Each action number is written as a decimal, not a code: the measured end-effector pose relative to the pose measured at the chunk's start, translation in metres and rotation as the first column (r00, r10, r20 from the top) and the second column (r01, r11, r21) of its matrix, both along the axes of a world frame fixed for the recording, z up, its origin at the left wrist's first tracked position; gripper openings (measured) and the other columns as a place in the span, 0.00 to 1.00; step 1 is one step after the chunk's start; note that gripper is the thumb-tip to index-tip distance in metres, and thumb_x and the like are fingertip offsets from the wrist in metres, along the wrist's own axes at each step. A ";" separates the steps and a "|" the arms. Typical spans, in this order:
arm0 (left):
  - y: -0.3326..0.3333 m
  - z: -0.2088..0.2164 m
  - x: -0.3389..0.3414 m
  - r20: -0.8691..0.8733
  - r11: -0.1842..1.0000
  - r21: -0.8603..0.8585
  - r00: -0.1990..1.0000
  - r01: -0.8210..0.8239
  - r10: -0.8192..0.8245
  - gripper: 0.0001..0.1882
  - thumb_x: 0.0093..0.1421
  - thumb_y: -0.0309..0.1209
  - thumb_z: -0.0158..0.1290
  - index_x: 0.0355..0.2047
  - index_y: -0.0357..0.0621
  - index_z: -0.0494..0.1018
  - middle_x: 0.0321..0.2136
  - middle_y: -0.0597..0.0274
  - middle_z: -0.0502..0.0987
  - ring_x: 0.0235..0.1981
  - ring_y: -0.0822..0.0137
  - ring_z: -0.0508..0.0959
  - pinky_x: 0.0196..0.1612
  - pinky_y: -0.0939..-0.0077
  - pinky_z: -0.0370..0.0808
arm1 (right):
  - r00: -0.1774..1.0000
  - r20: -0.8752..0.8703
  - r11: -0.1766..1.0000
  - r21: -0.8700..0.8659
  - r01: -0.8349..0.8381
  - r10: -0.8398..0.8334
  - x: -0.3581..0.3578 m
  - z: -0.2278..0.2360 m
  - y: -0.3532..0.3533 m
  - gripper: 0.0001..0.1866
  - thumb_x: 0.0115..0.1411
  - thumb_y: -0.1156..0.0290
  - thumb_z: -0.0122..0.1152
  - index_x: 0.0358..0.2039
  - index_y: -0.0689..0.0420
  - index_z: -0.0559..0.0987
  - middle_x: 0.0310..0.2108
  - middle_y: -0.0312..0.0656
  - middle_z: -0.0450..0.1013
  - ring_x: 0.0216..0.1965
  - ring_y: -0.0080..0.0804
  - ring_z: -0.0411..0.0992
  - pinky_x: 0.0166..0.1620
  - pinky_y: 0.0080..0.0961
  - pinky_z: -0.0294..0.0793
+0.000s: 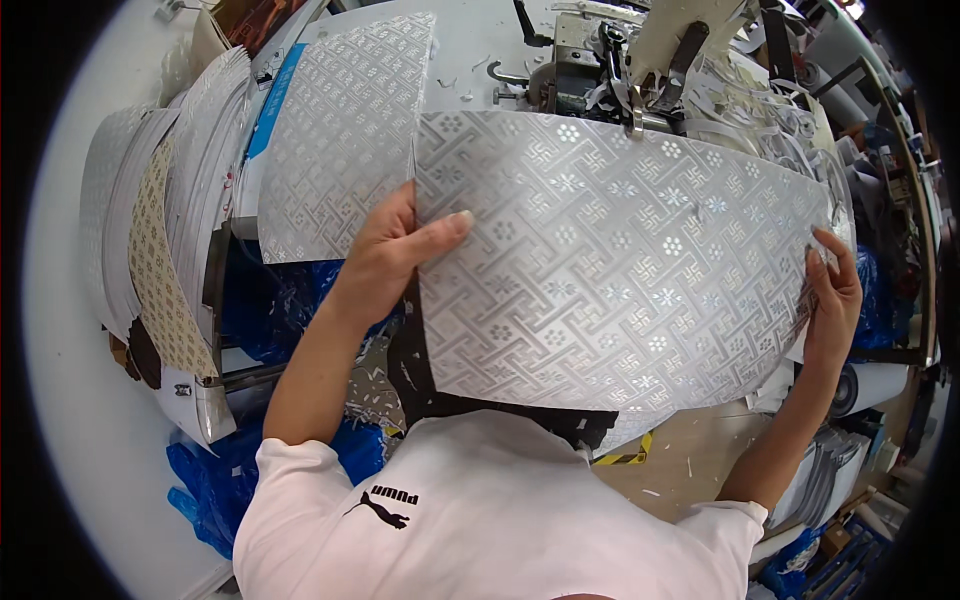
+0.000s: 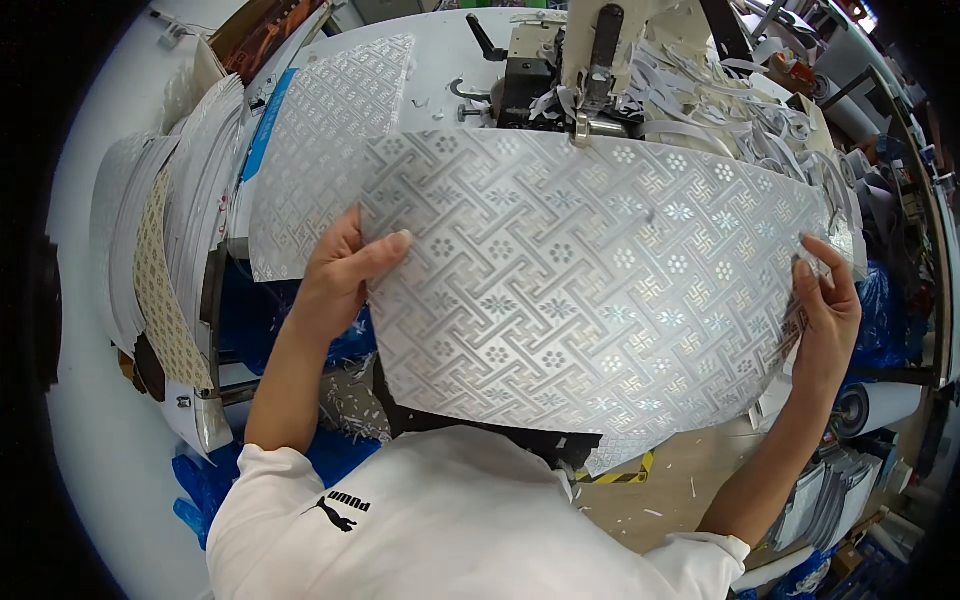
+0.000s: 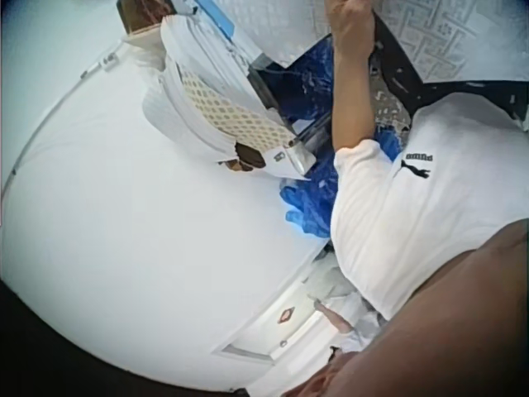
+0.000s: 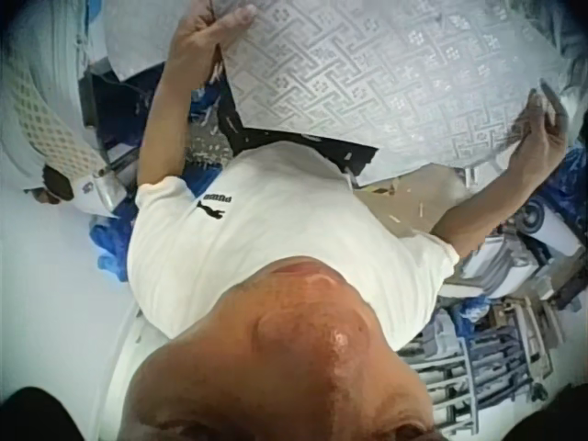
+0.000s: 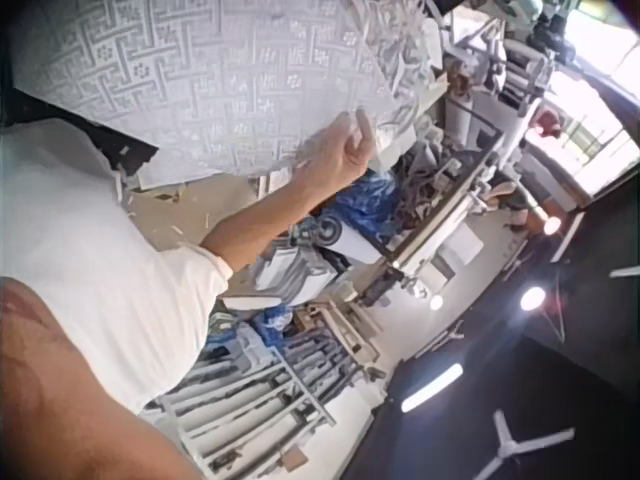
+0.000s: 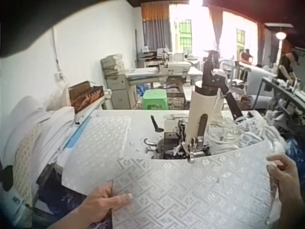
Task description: Handling and feeding patterned fabric or foam sheets into a processing machine and using an air gun to clean the workspace.
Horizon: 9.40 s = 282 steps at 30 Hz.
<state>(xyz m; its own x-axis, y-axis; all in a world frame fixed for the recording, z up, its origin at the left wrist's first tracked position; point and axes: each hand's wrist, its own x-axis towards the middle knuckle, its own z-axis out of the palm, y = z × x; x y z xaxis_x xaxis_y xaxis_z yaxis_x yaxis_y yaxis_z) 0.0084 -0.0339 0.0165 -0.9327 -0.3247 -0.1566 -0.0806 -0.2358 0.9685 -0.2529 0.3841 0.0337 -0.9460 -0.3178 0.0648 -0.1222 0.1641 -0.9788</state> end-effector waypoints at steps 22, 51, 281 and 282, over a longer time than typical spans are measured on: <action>0.119 0.038 -0.060 -0.142 0.742 -0.583 0.857 0.332 -0.495 0.19 0.67 0.31 0.56 0.55 0.35 0.72 0.32 0.55 0.82 0.27 0.61 0.80 0.32 0.69 0.76 | 0.435 -0.812 0.875 0.474 0.101 0.390 0.076 0.113 -0.076 0.24 0.66 0.60 0.63 0.57 0.63 0.77 0.53 0.48 0.78 0.57 0.36 0.75 0.58 0.35 0.73; -0.040 0.012 0.076 0.102 0.909 -0.166 0.910 -0.383 0.402 0.18 0.63 0.36 0.60 0.45 0.32 0.79 0.37 0.59 0.84 0.34 0.76 0.81 0.42 0.82 0.76 | 0.989 0.087 0.982 -0.159 -0.103 0.118 0.132 -0.019 -0.224 0.17 0.65 0.72 0.67 0.53 0.62 0.80 0.22 0.22 0.63 0.23 0.10 0.54 0.25 0.13 0.51; -0.132 0.039 0.147 0.196 0.908 -0.258 0.902 -0.331 0.385 0.19 0.64 0.28 0.58 0.54 0.30 0.72 0.46 0.52 0.82 0.41 0.66 0.84 0.46 0.71 0.81 | 0.996 0.019 0.993 -0.087 -0.082 0.084 0.159 -0.014 -0.224 0.23 0.63 0.76 0.65 0.59 0.64 0.76 0.32 0.33 0.78 0.24 0.10 0.63 0.27 0.13 0.62; -0.133 0.041 0.147 0.199 0.910 -0.263 0.904 -0.322 0.377 0.19 0.64 0.28 0.58 0.54 0.30 0.72 0.46 0.52 0.82 0.41 0.66 0.84 0.46 0.71 0.81 | 0.995 -0.011 0.995 -0.004 -0.101 0.101 0.155 -0.015 -0.229 0.23 0.63 0.76 0.65 0.59 0.63 0.76 0.32 0.34 0.78 0.23 0.11 0.62 0.27 0.13 0.61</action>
